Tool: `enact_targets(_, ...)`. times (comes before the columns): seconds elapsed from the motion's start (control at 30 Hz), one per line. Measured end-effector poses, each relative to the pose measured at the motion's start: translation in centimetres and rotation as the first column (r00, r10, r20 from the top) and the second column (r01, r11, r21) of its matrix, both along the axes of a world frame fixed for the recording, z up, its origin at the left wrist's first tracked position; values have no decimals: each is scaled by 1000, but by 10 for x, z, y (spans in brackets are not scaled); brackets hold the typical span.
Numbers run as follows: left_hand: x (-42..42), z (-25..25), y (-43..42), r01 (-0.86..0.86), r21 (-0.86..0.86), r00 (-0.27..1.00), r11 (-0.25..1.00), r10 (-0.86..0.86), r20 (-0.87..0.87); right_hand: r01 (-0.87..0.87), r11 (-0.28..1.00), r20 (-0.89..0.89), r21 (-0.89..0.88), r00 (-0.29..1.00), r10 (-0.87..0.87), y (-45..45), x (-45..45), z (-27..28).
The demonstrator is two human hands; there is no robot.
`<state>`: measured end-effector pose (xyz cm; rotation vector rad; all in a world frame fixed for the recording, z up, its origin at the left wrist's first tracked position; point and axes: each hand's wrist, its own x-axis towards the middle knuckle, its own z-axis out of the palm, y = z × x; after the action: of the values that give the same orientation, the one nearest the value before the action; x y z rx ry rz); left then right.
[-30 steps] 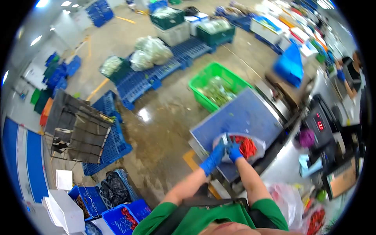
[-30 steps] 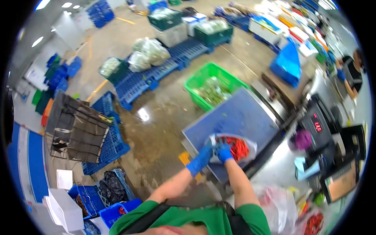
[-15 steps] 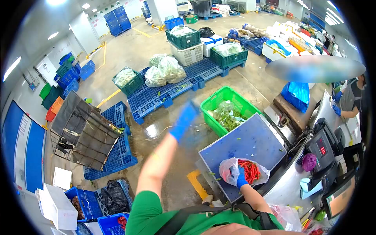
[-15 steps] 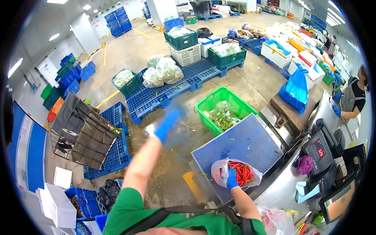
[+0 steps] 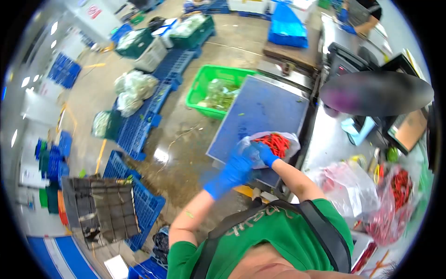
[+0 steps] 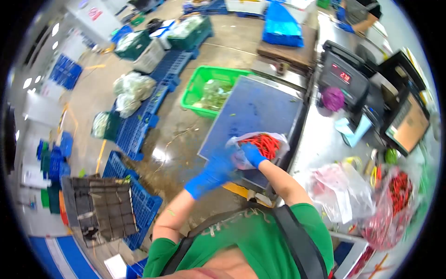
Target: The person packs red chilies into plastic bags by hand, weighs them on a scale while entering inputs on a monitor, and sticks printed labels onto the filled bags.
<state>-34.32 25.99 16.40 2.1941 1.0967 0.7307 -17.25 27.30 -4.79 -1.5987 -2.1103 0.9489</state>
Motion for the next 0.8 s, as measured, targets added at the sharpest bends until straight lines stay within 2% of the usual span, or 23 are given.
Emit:
enact_targets(0.03, 26, -48, -16, 117, 28, 993, 993, -117, 2, 43, 984, -13, 174, 999, -42, -9, 7, 15)
enact_targets(0.07, 37, -67, -23, 219, 271, 971, 937, -180, -160, 40, 993, -47, 114, 998, -35, -10, 10, 31)
enact_targets(0.13, 37, -129, -13, 162, 14, 984, 987, -161, -78, -178, 973, 187, 147, 971, 149, -1, 20, -8)
enact_targets(0.17, 25, -126, 0, 174, -158, 945, 972, -211, -252, -156, 960, 207, 232, 972, 108, -6, 24, 7)
enact_targets(0.2, 12, -122, 13, 165, -312, 858, 936, -292, -423, -141, 980, 134, 140, 983, 123, -3, 31, 1)
enact_targets(0.23, 3, -100, 13, 288, -154, 727, 945, -320, -607, -125, 982, 161, 139, 982, 102, -5, 36, -2)
enact_targets(0.27, -6, -77, 13, 427, 2, 587, 904, -275, -762, -114, 982, 188, 153, 979, 84, -5, 39, -4)
enact_targets(0.3, -15, -71, 13, 432, 231, 746, 872, -201, -635, -102, 965, 148, 242, 987, 67, -6, 37, -6)
enact_targets(0.33, -26, -61, 16, 373, 465, 871, 803, -129, -474, -90, 989, 176, 117, 982, 69, -10, 30, -4)
enact_targets(0.37, -35, -44, 22, 290, 375, 830, 881, -36, -557, -290, 932, 311, 218, 926, 216, -12, 21, 27)
enact_targets(0.4, -41, -25, 31, 167, 296, 772, 940, 62, -633, -111, 993, 194, 50, 976, 100, 6, 3, -65)
enact_targets(0.43, -55, -8, 41, 16, 220, 703, 975, 146, -696, -47, 998, 354, 38, 935, 31, 3, -10, -59)
enact_targets(0.47, -86, 11, 66, -225, 282, 710, 933, 355, -608, -104, 893, 352, 438, 934, -64, -3, -17, -60)
enact_targets(0.5, -125, 37, 100, -439, 316, 676, 841, 541, -500, -45, 955, 493, 293, 863, -111, -3, -26, -57)
enact_targets(0.53, -165, 69, 131, -507, 453, 613, 733, 677, -407, -6, 981, 547, 194, 831, -103, 1, -27, -70)
enact_targets(0.57, -205, 102, 162, -571, 562, 543, 599, 789, -288, 79, 982, 344, 174, 929, -136, 7, -22, -101)
enact_targets(0.6, -239, 148, 179, -655, 504, 483, 563, 825, -294, 124, 992, 60, 11, 990, -124, 3, -20, -58)
enact_targets(0.63, -257, 191, 188, -727, 482, 361, 489, 869, -338, 151, 986, -52, 77, 988, -147, 5, -21, -52)
enact_targets(0.67, -272, 225, 188, -791, 458, 239, 406, 894, -379, 156, 985, -147, -72, 975, -165, 16, -10, -88)
enact_targets(0.7, -282, 240, 184, -738, 525, 277, 424, 900, -338, 59, 988, 70, 143, 995, -69, 27, -4, -97)
enact_targets(0.73, -284, 242, 182, -678, 575, 331, 457, 889, -316, -30, 987, 196, 155, 981, -1, 33, -5, -72)
enact_targets(0.77, -276, 238, 183, -611, 614, 400, 500, 864, -305, -104, 984, 327, 142, 944, 53, 29, -5, -16)
enact_targets(0.8, -245, 224, 166, -516, 706, 513, 486, 835, -200, -164, 979, 449, 118, 888, 95, 24, 0, 19)
